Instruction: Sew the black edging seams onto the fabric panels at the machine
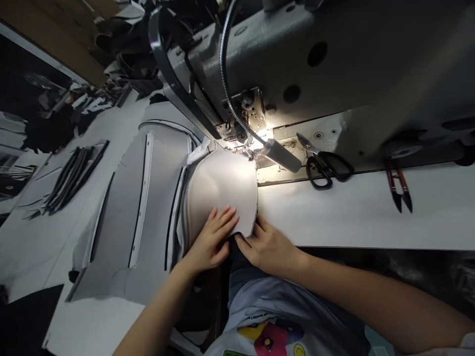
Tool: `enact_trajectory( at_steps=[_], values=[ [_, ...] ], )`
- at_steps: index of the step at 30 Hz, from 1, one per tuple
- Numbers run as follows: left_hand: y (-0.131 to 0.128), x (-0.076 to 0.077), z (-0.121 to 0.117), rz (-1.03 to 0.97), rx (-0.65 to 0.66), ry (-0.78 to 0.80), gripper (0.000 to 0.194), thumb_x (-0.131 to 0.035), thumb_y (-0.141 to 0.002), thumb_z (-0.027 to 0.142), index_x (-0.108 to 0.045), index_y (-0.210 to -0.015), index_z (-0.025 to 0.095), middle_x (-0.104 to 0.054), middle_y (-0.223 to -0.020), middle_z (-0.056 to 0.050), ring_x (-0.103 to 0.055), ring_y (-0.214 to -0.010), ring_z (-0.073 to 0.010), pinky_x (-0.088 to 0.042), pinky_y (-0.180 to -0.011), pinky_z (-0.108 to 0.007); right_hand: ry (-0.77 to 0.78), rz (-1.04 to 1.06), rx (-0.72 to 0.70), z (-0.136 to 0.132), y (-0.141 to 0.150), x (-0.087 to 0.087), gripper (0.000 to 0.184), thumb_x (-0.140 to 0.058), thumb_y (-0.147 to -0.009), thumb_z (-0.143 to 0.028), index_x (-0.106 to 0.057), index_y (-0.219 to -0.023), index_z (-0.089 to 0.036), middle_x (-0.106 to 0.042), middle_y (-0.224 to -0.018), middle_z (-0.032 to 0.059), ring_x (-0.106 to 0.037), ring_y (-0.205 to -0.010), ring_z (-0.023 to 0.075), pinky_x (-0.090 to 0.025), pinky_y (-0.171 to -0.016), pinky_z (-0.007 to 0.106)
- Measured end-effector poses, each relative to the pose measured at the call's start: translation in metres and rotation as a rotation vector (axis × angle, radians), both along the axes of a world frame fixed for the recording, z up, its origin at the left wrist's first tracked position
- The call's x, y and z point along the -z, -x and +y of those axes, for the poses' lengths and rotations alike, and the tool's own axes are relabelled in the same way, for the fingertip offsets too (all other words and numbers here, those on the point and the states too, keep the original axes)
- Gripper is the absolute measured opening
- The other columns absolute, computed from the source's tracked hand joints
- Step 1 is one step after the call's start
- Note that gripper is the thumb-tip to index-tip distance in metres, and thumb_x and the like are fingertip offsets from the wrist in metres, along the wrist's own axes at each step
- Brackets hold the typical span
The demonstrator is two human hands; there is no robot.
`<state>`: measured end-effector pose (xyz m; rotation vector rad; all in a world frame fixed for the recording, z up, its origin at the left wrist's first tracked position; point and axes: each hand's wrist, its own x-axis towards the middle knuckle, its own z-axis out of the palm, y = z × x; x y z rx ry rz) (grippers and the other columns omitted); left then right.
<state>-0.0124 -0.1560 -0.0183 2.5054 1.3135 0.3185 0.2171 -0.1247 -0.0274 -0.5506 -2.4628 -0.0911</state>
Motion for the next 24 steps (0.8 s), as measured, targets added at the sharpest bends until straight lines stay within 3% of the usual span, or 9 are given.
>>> enact_trajectory(
  at_steps=[3,6,10,16,24],
  values=[
    [0.006,-0.008,0.017,0.096,-0.054,0.036,0.077,-0.044,-0.076,0.005,-0.036,-0.152,0.017,-0.037,-0.157,-0.014,-0.027,-0.149,-0.0306,-0.02,-0.121,-0.061,-0.049,0.032,0.01,0.004,0.002,0.003,0.032,-0.051,-0.091,-0.007,-0.066,-0.119,-0.009,-0.07,-0.114,0.0157,-0.066,-0.104,0.0271,-0.05,-0.102,0.047],
    [-0.007,-0.008,0.031,0.151,-0.141,0.045,0.072,-0.04,-0.078,0.003,-0.042,-0.149,0.014,-0.044,-0.153,-0.014,-0.03,-0.148,-0.0304,-0.023,-0.12,-0.06,-0.044,0.055,0.005,0.003,0.005,0.007,0.028,-0.05,-0.091,-0.008,-0.069,-0.112,-0.009,-0.072,-0.104,0.0149,-0.068,-0.097,0.0264,-0.055,-0.096,0.046],
    [-0.021,-0.003,0.041,0.15,-0.095,0.048,0.07,-0.042,-0.078,0.004,-0.046,-0.147,0.015,-0.044,-0.153,-0.012,-0.03,-0.148,-0.0325,-0.024,-0.119,-0.06,-0.088,0.049,-0.014,0.001,0.01,0.009,0.025,-0.05,-0.09,-0.006,-0.072,-0.102,-0.006,-0.073,-0.096,0.015,-0.068,-0.095,0.0276,-0.057,-0.094,0.047],
    [-0.016,0.0,0.051,0.17,-0.047,0.035,0.069,-0.043,-0.08,0.006,-0.045,-0.148,0.017,-0.044,-0.153,-0.012,-0.03,-0.148,-0.032,-0.026,-0.119,-0.058,-0.134,0.02,-0.022,0.001,0.011,0.011,0.027,-0.048,-0.091,-0.006,-0.072,-0.104,-0.003,-0.073,-0.102,0.0181,-0.068,-0.099,0.0286,-0.058,-0.091,0.049],
    [-0.013,0.002,0.086,0.225,-0.003,-0.088,0.07,-0.04,-0.077,0.001,-0.049,-0.145,0.016,-0.049,-0.15,-0.011,-0.039,-0.143,-0.0297,-0.029,-0.118,-0.052,-0.047,-0.03,-0.065,0.01,0.004,0.012,0.024,-0.056,-0.09,-0.01,-0.071,-0.106,-0.001,-0.071,-0.11,0.0234,-0.07,-0.095,0.0286,-0.058,-0.085,0.044]
  ],
)
